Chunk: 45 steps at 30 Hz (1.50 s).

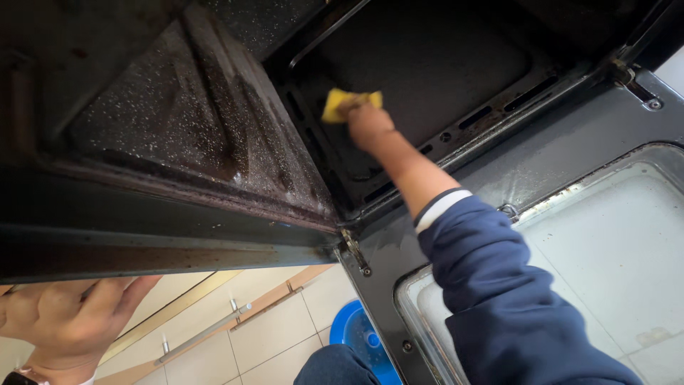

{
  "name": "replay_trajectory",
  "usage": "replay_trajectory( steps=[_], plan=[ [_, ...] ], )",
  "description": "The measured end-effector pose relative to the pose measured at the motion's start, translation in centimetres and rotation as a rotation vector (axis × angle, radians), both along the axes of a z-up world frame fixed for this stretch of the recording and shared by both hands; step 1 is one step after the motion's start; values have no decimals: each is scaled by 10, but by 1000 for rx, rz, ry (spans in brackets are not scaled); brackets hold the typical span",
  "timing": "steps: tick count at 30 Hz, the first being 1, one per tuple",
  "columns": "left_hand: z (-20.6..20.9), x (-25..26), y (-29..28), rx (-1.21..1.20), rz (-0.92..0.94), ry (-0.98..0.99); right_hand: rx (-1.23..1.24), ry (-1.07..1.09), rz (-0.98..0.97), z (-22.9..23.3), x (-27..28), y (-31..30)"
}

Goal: The person scrubs the interior frame and glass of an oven door with a sponge, then rinses the sponge and a bowl at a kitchen sink before returning to scrub the oven glass and the interior surfaces of the oven.

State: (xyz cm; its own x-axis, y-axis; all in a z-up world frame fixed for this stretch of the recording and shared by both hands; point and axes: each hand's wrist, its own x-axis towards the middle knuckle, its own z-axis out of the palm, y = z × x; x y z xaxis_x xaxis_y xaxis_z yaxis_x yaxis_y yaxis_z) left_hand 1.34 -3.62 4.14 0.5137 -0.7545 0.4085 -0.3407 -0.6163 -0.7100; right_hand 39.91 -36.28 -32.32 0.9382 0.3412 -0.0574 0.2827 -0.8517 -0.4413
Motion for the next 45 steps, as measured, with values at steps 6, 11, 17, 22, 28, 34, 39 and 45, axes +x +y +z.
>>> replay_trajectory(
  steps=[6,11,17,22,28,34,39,45],
  plan=[
    [5,3,-13,-23,15,11,14,-239,298,11,-41,0],
    [-11,-4,5,-36,40,68,-92,-68,529,69,-105,-53],
    [-8,3,-12,-10,63,-73,-181,-22,563,83,-118,-88],
    [-5,6,-16,-8,61,-104,932,442,156,127,-183,-163],
    [-8,11,-8,-60,-34,69,1177,840,-139,155,-275,-237],
    [-27,9,10,-41,60,41,412,170,-229,149,-307,-264],
    [-28,7,9,-55,54,42,89,-245,76,97,-333,-241],
    [-38,13,22,-82,36,70,9,-408,30,62,-366,-154]
  ],
)
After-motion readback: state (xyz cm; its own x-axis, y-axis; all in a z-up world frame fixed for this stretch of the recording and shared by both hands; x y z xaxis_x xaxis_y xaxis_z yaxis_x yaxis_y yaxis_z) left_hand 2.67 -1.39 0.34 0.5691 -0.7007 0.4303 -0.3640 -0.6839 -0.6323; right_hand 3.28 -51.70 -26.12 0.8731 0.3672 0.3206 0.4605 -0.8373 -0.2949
